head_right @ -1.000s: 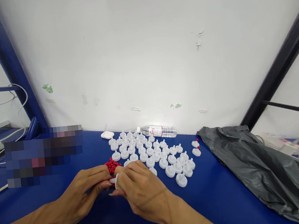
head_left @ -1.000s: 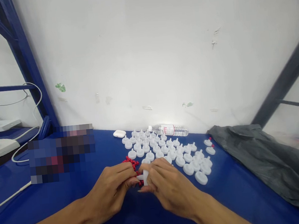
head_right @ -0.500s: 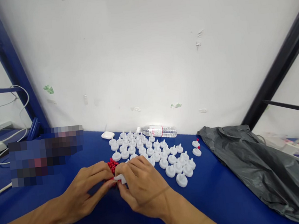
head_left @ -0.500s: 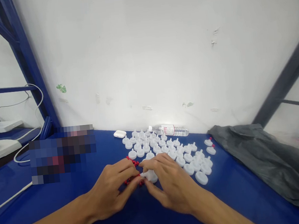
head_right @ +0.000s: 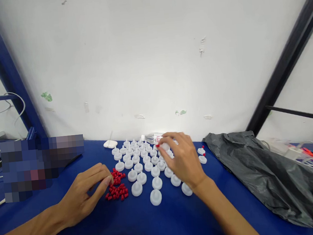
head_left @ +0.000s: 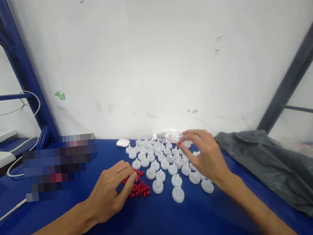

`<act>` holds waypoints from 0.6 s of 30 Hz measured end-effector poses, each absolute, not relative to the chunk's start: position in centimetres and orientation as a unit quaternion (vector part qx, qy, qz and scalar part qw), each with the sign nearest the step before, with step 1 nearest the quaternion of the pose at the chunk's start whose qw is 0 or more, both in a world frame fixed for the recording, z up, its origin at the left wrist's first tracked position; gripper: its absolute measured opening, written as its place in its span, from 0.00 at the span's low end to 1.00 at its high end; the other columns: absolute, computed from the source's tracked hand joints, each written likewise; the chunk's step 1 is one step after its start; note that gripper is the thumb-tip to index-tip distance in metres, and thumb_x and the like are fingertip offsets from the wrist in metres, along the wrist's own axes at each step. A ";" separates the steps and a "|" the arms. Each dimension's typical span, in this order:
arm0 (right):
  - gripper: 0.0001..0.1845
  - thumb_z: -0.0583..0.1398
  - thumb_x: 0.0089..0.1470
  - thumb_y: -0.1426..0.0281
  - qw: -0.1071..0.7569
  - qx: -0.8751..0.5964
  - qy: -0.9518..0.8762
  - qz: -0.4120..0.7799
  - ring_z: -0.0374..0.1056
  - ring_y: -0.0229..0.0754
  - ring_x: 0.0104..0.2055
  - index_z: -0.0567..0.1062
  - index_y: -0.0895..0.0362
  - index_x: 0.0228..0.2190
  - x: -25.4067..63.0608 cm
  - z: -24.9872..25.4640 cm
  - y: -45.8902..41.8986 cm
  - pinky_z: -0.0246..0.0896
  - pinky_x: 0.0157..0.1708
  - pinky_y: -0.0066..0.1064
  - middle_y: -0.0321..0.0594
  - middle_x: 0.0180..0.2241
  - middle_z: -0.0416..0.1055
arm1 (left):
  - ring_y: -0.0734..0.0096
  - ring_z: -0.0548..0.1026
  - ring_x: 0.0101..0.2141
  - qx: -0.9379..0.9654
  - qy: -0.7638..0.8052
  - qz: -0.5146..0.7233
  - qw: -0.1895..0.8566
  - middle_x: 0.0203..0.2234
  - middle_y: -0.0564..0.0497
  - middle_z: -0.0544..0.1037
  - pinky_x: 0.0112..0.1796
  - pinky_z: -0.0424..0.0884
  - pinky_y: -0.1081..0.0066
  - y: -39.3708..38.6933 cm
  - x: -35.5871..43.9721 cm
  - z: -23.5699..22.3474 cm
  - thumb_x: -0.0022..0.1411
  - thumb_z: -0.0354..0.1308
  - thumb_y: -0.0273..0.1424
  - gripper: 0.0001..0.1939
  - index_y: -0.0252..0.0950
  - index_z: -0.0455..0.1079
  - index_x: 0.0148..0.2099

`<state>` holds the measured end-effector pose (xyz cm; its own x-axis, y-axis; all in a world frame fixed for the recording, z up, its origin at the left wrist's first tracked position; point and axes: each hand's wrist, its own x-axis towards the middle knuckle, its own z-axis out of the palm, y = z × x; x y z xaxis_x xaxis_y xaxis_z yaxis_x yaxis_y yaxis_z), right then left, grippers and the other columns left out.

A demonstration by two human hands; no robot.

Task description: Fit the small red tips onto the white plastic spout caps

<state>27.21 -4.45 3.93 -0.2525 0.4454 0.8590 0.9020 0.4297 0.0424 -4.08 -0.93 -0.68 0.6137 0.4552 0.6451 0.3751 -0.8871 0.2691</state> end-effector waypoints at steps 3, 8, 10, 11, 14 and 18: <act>0.09 0.60 0.66 0.63 0.387 -0.570 -0.660 -0.298 0.72 0.52 0.45 0.80 0.53 0.40 31.1 4.6 -3.6 0.67 0.48 0.45 0.45 0.41 0.76 | 0.68 0.69 0.29 0.887 0.269 0.370 0.057 0.27 0.54 0.73 0.34 0.65 0.67 -0.3 -4.2 -0.9 0.77 0.46 0.29 0.18 0.40 0.67 0.33; 0.12 0.59 0.65 0.61 0.241 -0.750 -0.587 -0.186 0.75 0.48 0.41 0.81 0.53 0.40 36.5 4.1 -2.4 0.64 0.44 0.38 0.42 0.38 0.79 | 0.67 0.69 0.29 0.881 0.305 0.359 0.051 0.24 0.55 0.72 0.34 0.65 0.66 0.5 -4.4 -0.7 0.77 0.44 0.33 0.20 0.40 0.64 0.29; 0.09 0.62 0.62 0.64 0.210 -0.772 -0.579 -0.157 0.75 0.47 0.37 0.81 0.54 0.37 37.8 3.3 -1.8 0.62 0.38 0.35 0.41 0.35 0.81 | 0.66 0.68 0.28 0.879 0.319 0.351 0.052 0.24 0.55 0.72 0.34 0.65 0.66 0.7 -4.4 -0.6 0.77 0.44 0.35 0.21 0.40 0.64 0.29; 0.08 0.62 0.61 0.66 0.196 -0.779 -0.577 -0.144 0.76 0.46 0.36 0.81 0.54 0.35 38.3 2.8 -1.5 0.62 0.37 0.34 0.41 0.34 0.81 | 0.66 0.68 0.28 0.877 0.326 0.349 0.054 0.23 0.56 0.71 0.34 0.64 0.66 0.9 -4.5 -0.7 0.77 0.44 0.35 0.21 0.41 0.65 0.29; 0.05 0.64 0.58 0.68 0.159 -0.792 -0.579 -0.107 0.77 0.46 0.36 0.82 0.53 0.33 39.1 1.3 -0.9 0.62 0.36 0.33 0.40 0.33 0.82 | 0.64 0.68 0.29 0.872 0.349 0.338 0.060 0.24 0.56 0.72 0.34 0.64 0.65 1.3 -4.7 -1.0 0.76 0.44 0.38 0.21 0.41 0.66 0.30; 0.03 0.65 0.56 0.70 0.135 -0.791 -0.591 -0.083 0.78 0.49 0.38 0.82 0.53 0.32 39.4 0.4 -0.7 0.64 0.37 0.34 0.41 0.33 0.83 | 0.63 0.69 0.31 0.867 0.372 0.324 0.072 0.26 0.55 0.74 0.36 0.64 0.65 1.7 -4.8 -1.3 0.76 0.44 0.41 0.21 0.41 0.69 0.32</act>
